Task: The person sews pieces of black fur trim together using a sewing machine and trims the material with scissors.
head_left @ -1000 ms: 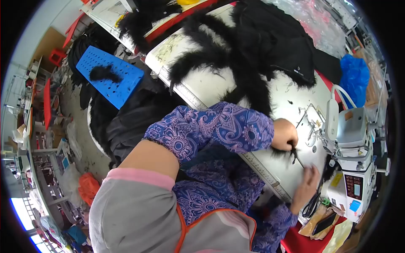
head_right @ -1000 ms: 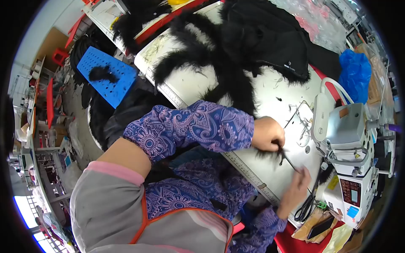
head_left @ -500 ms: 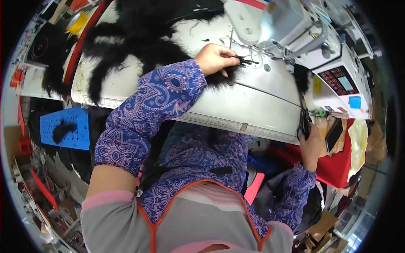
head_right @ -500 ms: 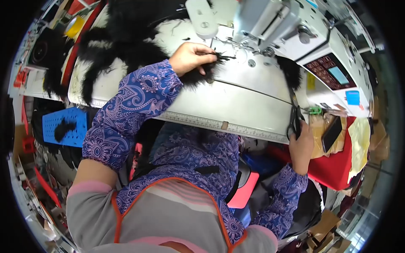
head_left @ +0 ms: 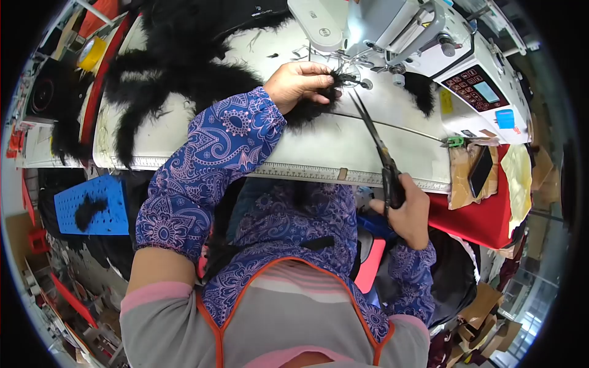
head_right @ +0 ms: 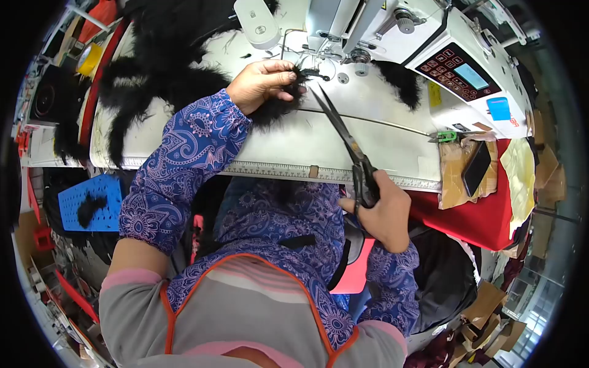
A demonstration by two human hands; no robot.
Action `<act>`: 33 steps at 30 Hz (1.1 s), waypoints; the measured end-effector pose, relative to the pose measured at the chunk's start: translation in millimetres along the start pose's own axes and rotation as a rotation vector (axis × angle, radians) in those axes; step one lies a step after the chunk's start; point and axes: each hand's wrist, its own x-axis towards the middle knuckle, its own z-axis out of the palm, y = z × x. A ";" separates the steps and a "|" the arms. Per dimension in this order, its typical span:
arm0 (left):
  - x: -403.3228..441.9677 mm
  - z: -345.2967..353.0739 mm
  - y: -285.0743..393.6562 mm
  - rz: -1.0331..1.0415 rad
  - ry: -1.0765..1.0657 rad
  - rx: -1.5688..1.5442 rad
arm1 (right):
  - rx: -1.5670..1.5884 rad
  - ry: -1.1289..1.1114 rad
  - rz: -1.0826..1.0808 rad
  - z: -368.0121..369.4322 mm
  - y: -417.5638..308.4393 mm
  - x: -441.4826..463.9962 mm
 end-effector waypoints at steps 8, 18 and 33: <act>3.0 -4.7 -2.3 -0.024 -0.063 0.033 | 0.014 -0.007 0.010 16.4 -22.0 21.5; 3.3 0.0 -8.4 -0.097 -0.025 0.111 | 0.052 -0.054 0.050 16.6 -9.3 13.6; -23.9 -25.5 8.3 0.064 -0.141 0.589 | -0.441 0.535 -0.290 -31.8 65.9 72.5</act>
